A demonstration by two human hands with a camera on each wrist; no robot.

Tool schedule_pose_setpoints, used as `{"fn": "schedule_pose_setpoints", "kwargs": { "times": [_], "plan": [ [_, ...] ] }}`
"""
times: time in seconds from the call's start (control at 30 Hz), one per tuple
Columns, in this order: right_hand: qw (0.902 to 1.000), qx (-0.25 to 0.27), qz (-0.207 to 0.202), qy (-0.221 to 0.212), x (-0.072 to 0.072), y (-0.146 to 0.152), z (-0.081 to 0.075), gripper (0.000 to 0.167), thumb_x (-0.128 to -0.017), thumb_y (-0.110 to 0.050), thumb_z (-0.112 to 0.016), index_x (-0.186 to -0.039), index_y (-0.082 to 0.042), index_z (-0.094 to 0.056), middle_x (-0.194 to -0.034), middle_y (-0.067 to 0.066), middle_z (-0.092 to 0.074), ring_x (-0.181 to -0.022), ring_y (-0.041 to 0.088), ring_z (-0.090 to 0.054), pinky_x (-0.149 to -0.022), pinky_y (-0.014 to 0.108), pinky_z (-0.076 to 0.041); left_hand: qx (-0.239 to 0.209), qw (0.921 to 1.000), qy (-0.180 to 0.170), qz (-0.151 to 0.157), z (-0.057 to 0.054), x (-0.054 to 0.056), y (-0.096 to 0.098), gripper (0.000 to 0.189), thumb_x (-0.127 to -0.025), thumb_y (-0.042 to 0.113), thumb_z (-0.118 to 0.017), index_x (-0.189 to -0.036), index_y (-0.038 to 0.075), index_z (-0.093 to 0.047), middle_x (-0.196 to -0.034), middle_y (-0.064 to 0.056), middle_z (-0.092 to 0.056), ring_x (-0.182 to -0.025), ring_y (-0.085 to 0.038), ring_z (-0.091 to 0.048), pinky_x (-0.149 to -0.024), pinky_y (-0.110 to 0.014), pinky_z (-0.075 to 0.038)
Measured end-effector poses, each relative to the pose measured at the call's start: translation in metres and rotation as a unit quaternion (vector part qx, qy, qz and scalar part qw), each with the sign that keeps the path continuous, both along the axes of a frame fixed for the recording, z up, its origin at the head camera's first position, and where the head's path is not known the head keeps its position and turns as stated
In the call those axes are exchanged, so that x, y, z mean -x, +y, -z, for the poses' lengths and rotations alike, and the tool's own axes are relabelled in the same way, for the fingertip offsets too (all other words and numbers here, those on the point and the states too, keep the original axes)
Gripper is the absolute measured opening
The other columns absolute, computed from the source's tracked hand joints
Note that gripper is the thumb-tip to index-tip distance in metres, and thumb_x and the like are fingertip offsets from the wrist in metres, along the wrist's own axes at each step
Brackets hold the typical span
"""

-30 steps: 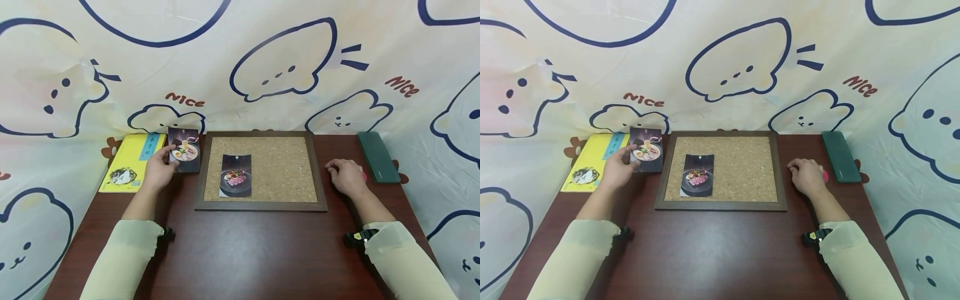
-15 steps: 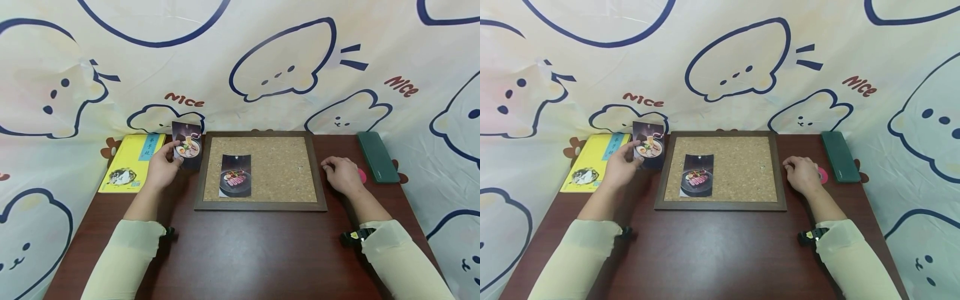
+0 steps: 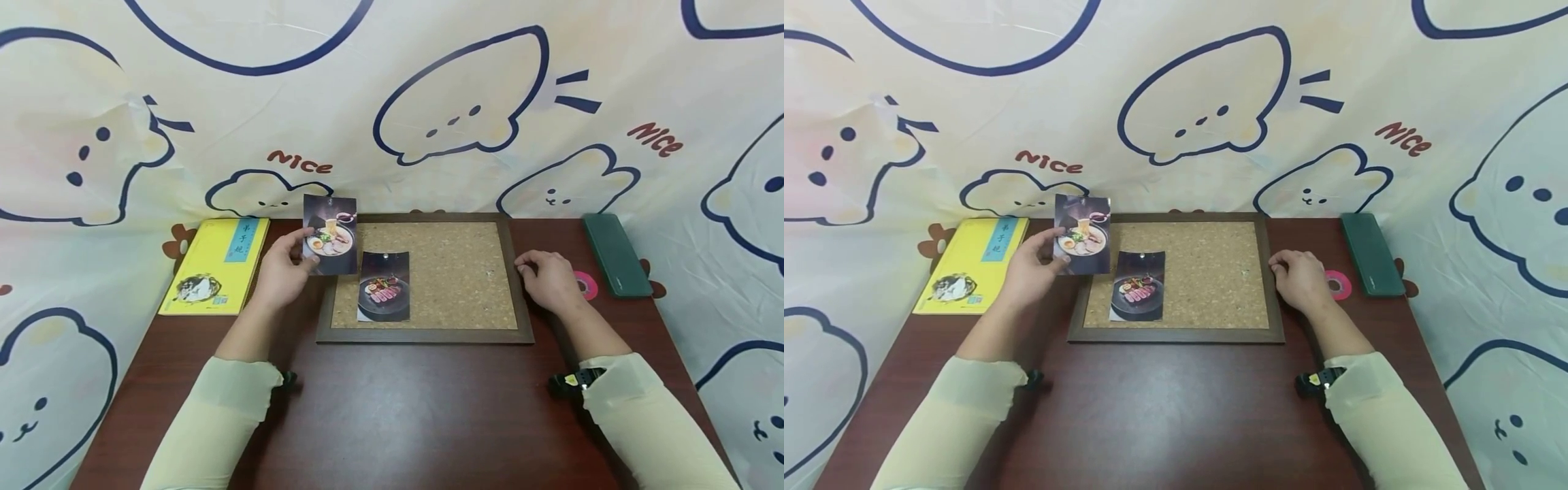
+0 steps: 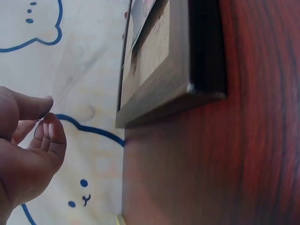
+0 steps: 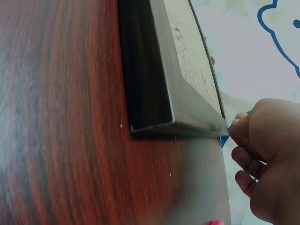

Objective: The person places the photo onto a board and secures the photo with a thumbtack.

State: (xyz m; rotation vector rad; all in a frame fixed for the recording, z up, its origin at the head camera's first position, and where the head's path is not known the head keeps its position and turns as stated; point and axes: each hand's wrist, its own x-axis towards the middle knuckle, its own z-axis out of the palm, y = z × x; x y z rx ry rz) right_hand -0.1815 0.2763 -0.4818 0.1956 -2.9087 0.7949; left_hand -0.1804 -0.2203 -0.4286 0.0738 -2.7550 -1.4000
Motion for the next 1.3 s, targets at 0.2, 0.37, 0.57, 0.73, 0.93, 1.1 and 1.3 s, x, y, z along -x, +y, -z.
{"fn": "schedule_pose_setpoints", "kwargs": {
  "times": [0.2, 0.37, 0.57, 0.73, 0.93, 1.1, 1.3],
  "plan": [
    [0.9999, 0.012, 0.001, 0.010, 0.002, -0.008, 0.000, 0.016, -0.101, -0.010, -0.060, -0.107, -0.003, -0.073, -0.110, 0.020, -0.073, -0.111, 0.043, -0.063, -0.096, 0.060, -0.046, -0.011, 0.9994, 0.024, 0.021, 0.009, 0.001, 0.014, 0.055, -0.095, -0.001, -0.068, -0.147, 0.011, -0.056, -0.125, -0.014, -0.053, -0.102, -0.027, -0.057, -0.079, -0.036, -0.051],
    [0.9994, 0.027, 0.010, 0.017, 0.004, -0.017, 0.001, 0.015, -0.101, -0.011, -0.061, -0.105, -0.004, -0.073, -0.109, 0.019, -0.073, -0.097, 0.037, -0.066, -0.086, 0.055, -0.050, -0.026, 0.9993, 0.003, 0.025, 0.014, -0.001, 0.028, 0.057, -0.095, 0.001, -0.070, -0.149, 0.013, -0.055, -0.124, -0.013, -0.054, -0.103, -0.028, -0.057, -0.081, -0.040, -0.053],
    [0.9987, 0.045, 0.011, 0.020, 0.007, -0.028, 0.003, 0.014, -0.101, -0.011, -0.062, -0.106, -0.004, -0.073, -0.104, 0.017, -0.074, -0.084, 0.031, -0.063, -0.076, 0.050, -0.050, -0.038, 0.9985, -0.005, 0.040, 0.020, -0.002, 0.044, 0.059, -0.094, 0.005, -0.073, -0.149, 0.014, -0.055, -0.122, -0.012, -0.055, -0.101, -0.028, -0.058, -0.081, -0.041, -0.053],
    [0.9982, 0.054, 0.016, 0.020, 0.010, -0.033, 0.004, 0.013, -0.101, -0.011, -0.062, -0.106, -0.004, -0.072, -0.098, 0.015, -0.073, -0.076, 0.028, -0.059, -0.068, 0.044, -0.047, -0.054, 0.9970, 0.003, 0.056, 0.025, -0.001, 0.056, 0.059, -0.092, 0.005, -0.076, -0.148, 0.012, -0.056, -0.121, -0.013, -0.056, -0.098, -0.027, -0.059, -0.077, -0.037, -0.052],
    [0.9975, 0.064, 0.003, 0.030, 0.013, -0.040, 0.003, 0.013, -0.100, -0.011, -0.063, -0.105, -0.004, -0.072, -0.096, 0.015, -0.074, -0.072, 0.026, -0.057, -0.066, 0.040, -0.046, -0.074, 0.9948, -0.004, 0.070, 0.028, -0.002, 0.069, 0.060, -0.090, 0.005, -0.079, -0.146, 0.010, -0.057, -0.124, -0.013, -0.055, -0.094, -0.025, -0.060, -0.071, -0.031, -0.054],
    [0.9968, 0.070, 0.002, 0.037, 0.014, -0.044, 0.001, 0.012, -0.100, -0.010, -0.063, -0.104, -0.004, -0.072, -0.096, 0.014, -0.074, -0.070, 0.026, -0.056, -0.065, 0.041, -0.046, -0.088, 0.9923, -0.012, 0.087, 0.030, -0.003, 0.080, 0.059, -0.090, 0.006, -0.079, -0.146, 0.010, -0.058, -0.127, -0.013, -0.056, -0.092, -0.024, -0.061, -0.072, -0.031, -0.053],
    [0.9960, 0.087, 0.001, 0.022, 0.018, -0.054, 0.000, 0.011, -0.099, -0.010, -0.062, -0.102, -0.005, -0.072, -0.095, 0.012, -0.073, -0.079, 0.026, -0.061, -0.072, 0.041, -0.049, -0.103, 0.9887, -0.020, 0.107, 0.033, -0.005, 0.092, 0.059, -0.090, 0.005, -0.079, -0.145, 0.008, -0.058, -0.126, -0.013, -0.056, -0.092, -0.024, -0.061, -0.071, -0.030, -0.053]
  ]
}}
